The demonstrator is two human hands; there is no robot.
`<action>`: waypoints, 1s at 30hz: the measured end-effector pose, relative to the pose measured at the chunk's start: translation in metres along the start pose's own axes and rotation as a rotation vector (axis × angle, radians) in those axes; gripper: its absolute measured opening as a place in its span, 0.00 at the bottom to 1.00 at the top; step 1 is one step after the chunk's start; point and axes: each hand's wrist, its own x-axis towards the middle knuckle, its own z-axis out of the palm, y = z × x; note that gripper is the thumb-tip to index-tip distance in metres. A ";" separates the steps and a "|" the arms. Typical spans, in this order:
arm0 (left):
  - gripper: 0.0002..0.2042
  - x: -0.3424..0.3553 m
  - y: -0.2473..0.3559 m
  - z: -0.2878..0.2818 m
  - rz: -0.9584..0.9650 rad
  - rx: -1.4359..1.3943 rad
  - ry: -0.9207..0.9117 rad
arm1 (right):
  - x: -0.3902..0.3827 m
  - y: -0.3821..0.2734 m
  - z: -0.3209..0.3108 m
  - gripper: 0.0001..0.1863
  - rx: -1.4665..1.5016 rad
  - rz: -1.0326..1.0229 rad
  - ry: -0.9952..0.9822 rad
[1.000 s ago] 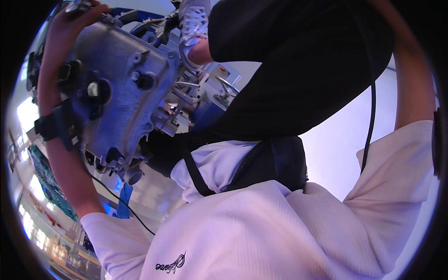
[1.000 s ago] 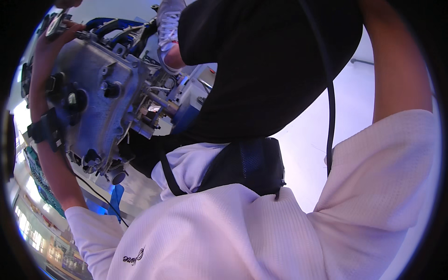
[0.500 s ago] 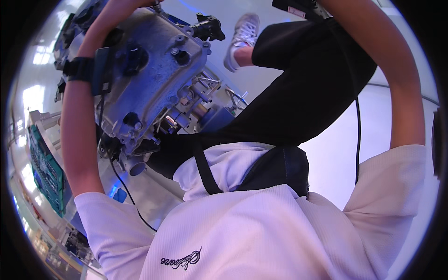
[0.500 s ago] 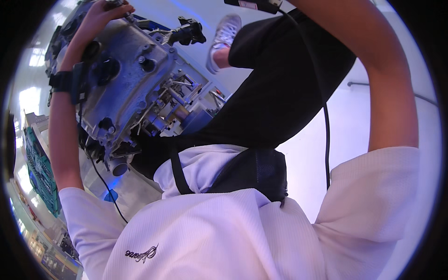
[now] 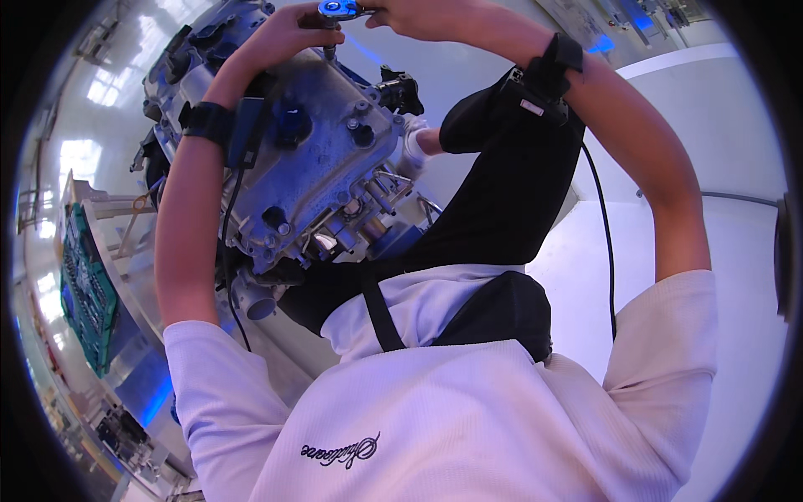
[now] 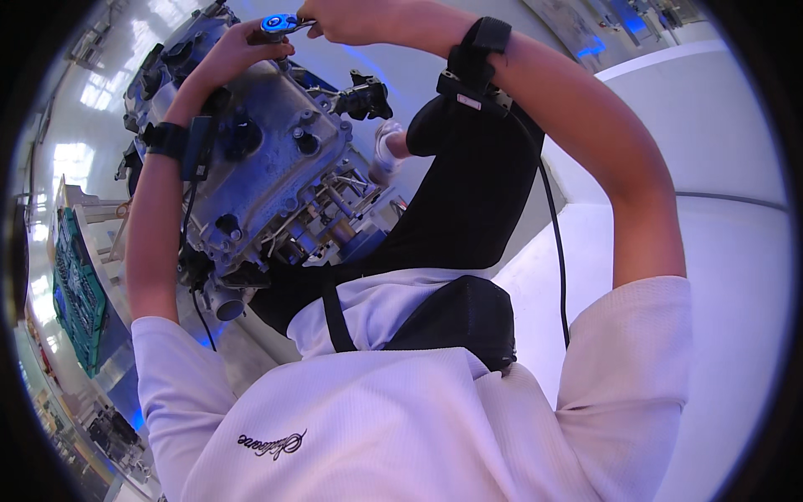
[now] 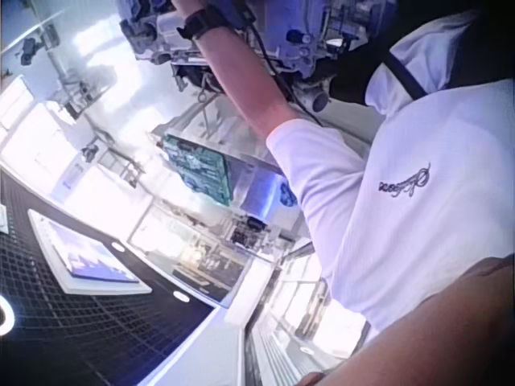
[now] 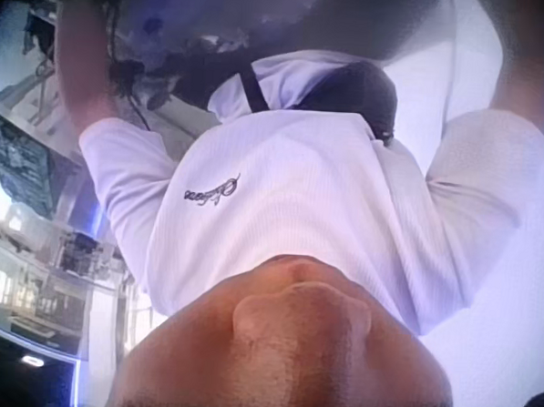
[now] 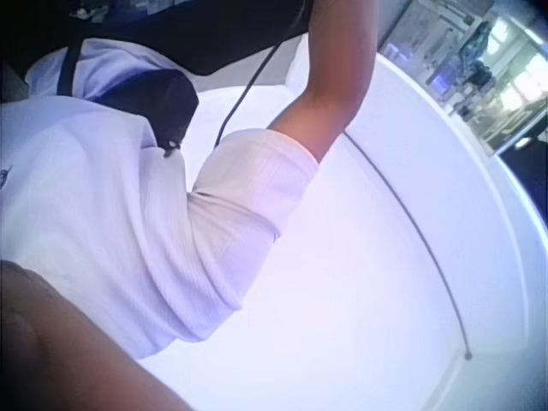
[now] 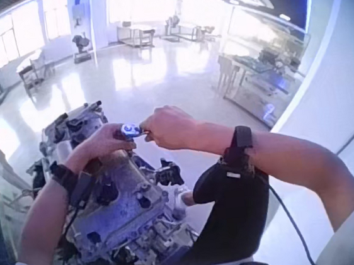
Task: Using a socket wrench to remove or tighten bolts on an engine block valve cover.
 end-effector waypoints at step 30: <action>0.13 -0.007 0.029 0.001 -0.053 0.022 0.056 | 0.009 0.013 0.007 0.11 0.216 0.005 0.009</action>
